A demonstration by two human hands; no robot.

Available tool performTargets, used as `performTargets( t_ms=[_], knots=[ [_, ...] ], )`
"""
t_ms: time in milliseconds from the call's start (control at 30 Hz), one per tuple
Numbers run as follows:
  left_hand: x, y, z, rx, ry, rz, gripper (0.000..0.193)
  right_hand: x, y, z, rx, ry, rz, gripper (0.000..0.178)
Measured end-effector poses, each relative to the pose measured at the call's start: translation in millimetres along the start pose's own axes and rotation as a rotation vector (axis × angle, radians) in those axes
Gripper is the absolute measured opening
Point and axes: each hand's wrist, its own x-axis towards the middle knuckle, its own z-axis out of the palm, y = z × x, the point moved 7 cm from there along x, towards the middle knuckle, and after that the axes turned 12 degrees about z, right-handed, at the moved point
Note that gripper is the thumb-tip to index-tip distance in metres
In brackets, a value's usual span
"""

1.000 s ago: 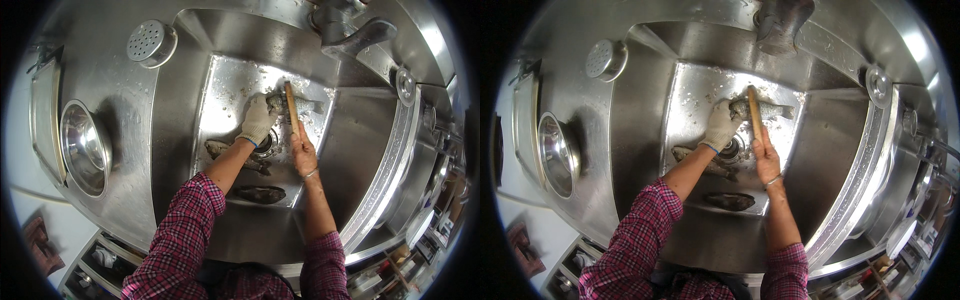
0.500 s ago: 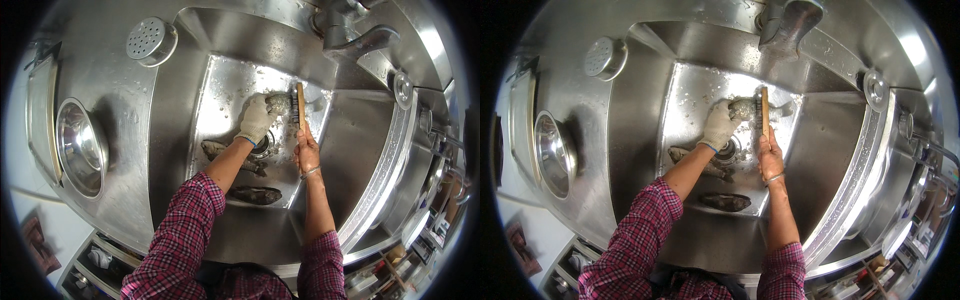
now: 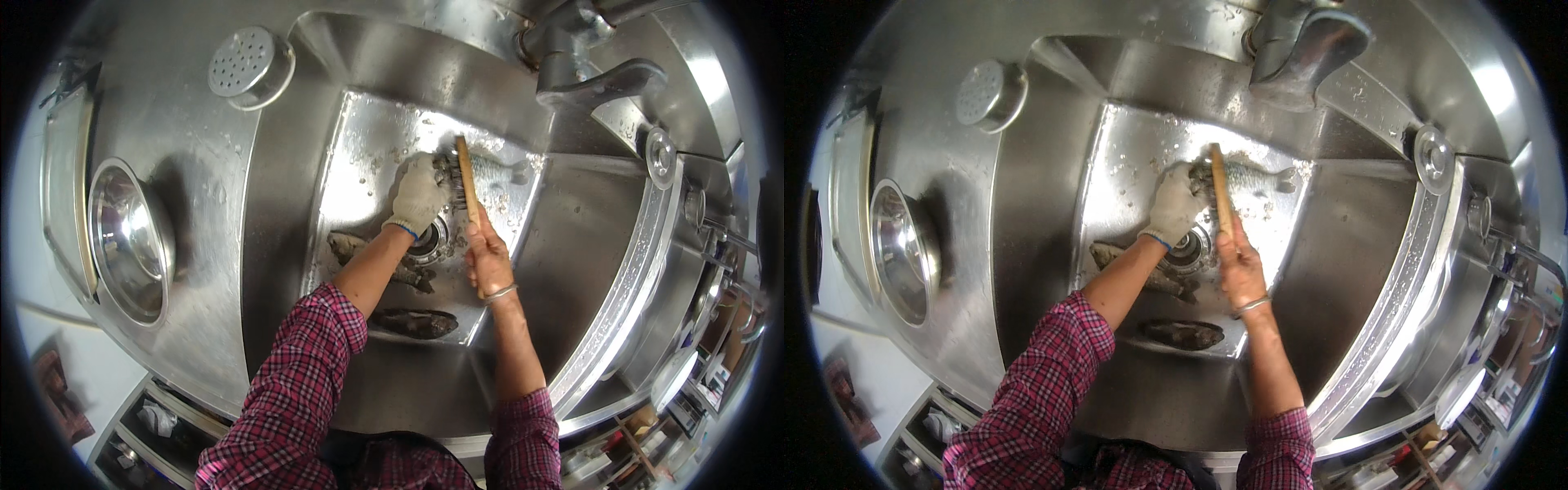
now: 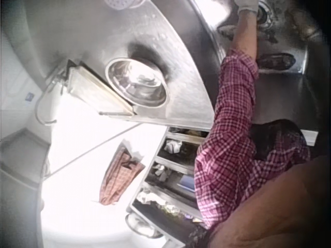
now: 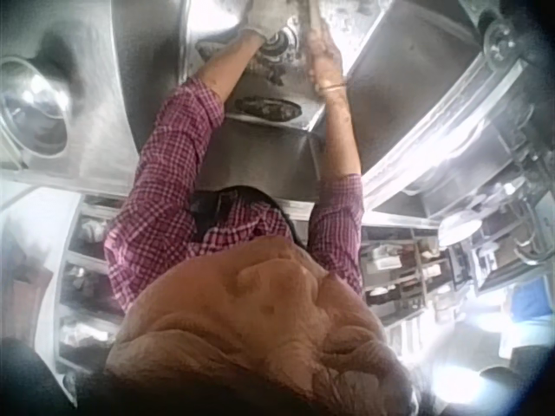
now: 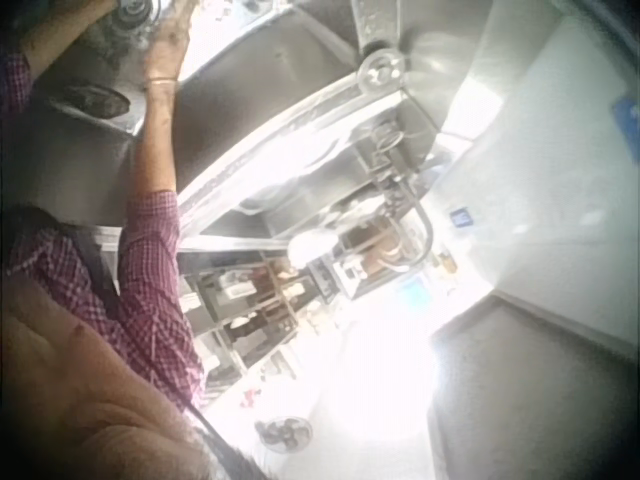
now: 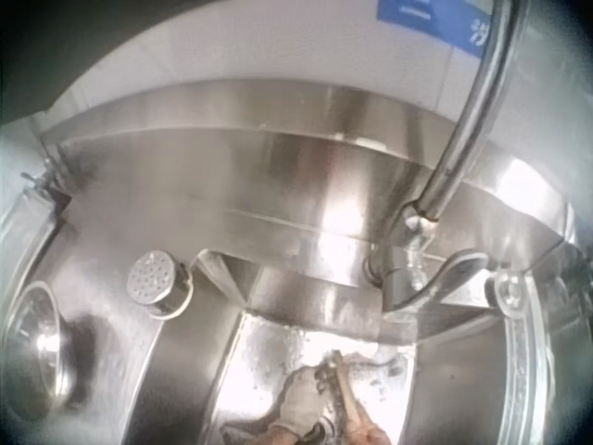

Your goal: The person puts on gloves and scrubs whole fish in a stainless steel sink using a wooden brush. The fish are held and scrubbed one at a time under running water.

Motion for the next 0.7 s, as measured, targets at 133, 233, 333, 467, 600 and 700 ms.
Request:
performTargets(
  t_ms=[133,233,333,467,600,700],
  knots=[
    [-5.8,8.9,-5.8,0.000,-0.029,-0.087,0.047,4.9,-7.8,-15.4,0.130,0.095,0.096,0.055],
    [-0.6,1.7,-0.6,0.037,-0.041,-0.022,0.045,-3.7,-15.1,5.3,0.097,-0.058,0.083,0.054],
    [-0.5,6.8,-2.5,-0.037,0.017,0.017,0.042,4.9,-7.4,-3.5,0.186,-0.005,0.111,0.054],
    [-0.5,3.1,-0.1,-0.071,-0.094,-0.075,0.046,-4.2,-14.6,15.9,0.003,-0.116,0.138,0.053],
    [2.1,6.5,-3.4,-0.058,-0.004,-0.030,0.052,3.1,-13.7,-7.5,0.090,0.022,0.080,0.055],
    [-0.5,-10.6,1.6,-0.102,-0.005,-0.076,0.054,-6.1,-16.0,-0.4,0.055,-0.080,0.185,0.062]
  ],
)
